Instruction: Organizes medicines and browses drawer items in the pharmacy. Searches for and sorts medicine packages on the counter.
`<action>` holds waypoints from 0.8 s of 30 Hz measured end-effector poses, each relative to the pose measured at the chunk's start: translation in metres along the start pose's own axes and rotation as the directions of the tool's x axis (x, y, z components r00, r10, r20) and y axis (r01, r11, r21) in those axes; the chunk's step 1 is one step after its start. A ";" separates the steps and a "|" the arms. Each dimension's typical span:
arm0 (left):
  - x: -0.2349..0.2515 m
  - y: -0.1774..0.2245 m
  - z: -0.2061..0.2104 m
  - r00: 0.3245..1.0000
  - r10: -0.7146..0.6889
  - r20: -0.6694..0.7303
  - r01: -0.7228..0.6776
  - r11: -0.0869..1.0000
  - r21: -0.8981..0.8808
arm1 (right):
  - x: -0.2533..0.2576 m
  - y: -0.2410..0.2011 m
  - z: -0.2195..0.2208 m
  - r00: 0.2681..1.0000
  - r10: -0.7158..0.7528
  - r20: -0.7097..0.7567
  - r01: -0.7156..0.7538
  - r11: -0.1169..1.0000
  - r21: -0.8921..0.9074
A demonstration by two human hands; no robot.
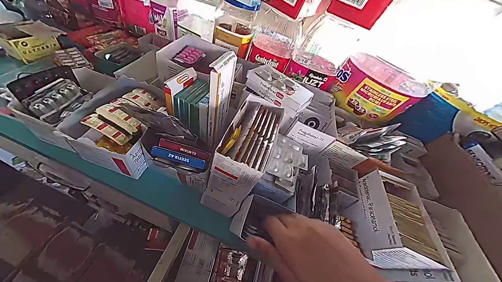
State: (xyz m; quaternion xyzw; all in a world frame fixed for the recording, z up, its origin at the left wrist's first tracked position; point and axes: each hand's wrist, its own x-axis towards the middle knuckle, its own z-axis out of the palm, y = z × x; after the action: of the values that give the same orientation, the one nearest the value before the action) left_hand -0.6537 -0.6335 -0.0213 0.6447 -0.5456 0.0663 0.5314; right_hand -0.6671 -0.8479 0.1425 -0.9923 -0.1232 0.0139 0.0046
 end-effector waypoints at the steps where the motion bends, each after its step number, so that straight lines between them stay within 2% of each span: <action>1: 0.000 0.001 0.000 1.000 -0.015 -0.006 0.014 1.000 -0.009 | 0.013 -0.002 -0.020 0.954 0.070 0.290 -0.101 0.991 0.093; 2: 0.000 0.002 -0.001 0.999 -0.049 -0.008 0.049 0.999 -0.025 | 0.027 -0.001 -0.031 0.877 0.102 0.469 -0.182 0.975 0.130; 4: -0.002 0.008 -0.002 0.980 -0.193 -0.040 0.190 0.979 -0.069 | 0.044 0.001 -0.035 0.787 0.129 0.604 -0.253 0.959 0.124; 7: -0.002 0.015 0.000 0.882 -0.461 -0.096 0.434 0.875 -0.212 | 0.053 0.009 -0.026 0.770 0.132 0.624 -0.309 0.934 0.183; 10: -0.005 0.011 0.003 0.786 -0.612 -0.086 0.554 0.760 -0.341 | 0.060 0.023 -0.017 0.772 0.052 0.633 -0.304 0.906 0.295; 15: -0.007 0.004 0.004 0.800 -0.599 -0.047 0.521 0.730 -0.443 | 0.069 0.035 -0.011 0.739 0.020 0.673 -0.363 0.854 0.374; 24: -0.007 0.002 0.002 0.845 -0.535 -0.017 0.491 0.788 -0.372 | 0.062 0.028 -0.005 0.873 0.164 0.459 -0.333 0.888 0.316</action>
State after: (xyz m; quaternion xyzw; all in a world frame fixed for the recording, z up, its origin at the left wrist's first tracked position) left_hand -0.6593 -0.6309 -0.0254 0.6570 -0.3192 -0.1409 0.6683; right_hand -0.5995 -0.8598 0.1455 -0.9525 0.0152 0.2514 0.1711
